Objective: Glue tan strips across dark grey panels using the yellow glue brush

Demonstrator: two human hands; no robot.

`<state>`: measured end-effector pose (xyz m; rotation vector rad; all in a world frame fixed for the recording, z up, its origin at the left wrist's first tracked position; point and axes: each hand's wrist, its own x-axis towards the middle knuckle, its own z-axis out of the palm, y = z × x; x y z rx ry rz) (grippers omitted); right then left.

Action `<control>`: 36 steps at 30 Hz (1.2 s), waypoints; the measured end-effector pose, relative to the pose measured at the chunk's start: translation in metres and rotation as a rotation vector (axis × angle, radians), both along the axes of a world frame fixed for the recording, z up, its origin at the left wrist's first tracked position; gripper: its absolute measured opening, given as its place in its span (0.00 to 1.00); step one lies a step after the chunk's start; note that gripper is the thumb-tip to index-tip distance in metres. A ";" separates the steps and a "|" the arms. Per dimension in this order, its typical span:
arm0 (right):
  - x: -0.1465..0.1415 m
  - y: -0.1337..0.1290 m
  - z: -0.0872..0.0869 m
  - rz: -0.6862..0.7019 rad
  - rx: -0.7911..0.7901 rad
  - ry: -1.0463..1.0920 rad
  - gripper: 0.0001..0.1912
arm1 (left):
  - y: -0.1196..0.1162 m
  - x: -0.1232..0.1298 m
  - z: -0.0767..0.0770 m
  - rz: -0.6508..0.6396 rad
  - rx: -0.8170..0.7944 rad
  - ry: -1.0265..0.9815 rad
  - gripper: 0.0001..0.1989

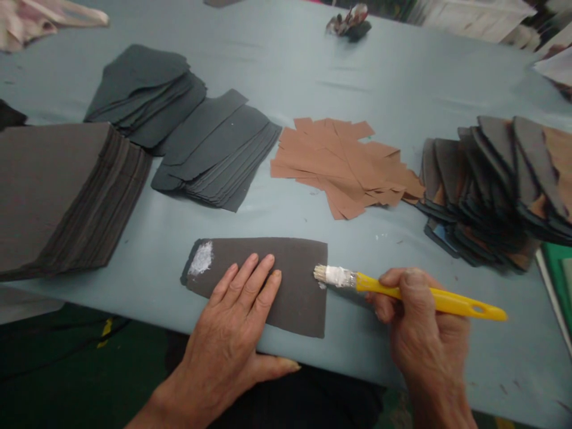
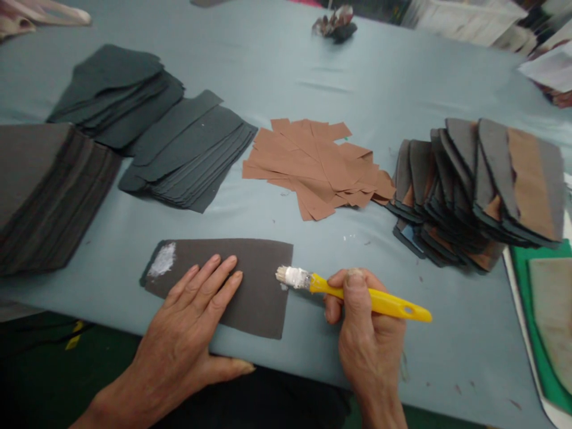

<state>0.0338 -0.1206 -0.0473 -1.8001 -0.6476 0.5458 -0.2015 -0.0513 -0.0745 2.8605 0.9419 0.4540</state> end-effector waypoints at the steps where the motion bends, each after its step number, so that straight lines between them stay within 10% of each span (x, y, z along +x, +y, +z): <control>1: 0.000 0.000 0.000 0.018 -0.011 -0.006 0.27 | 0.000 0.000 0.000 -0.003 0.000 0.002 0.51; 36: -0.005 0.003 0.007 0.012 0.032 -0.125 0.26 | 0.000 0.000 -0.001 -0.009 -0.033 -0.024 0.51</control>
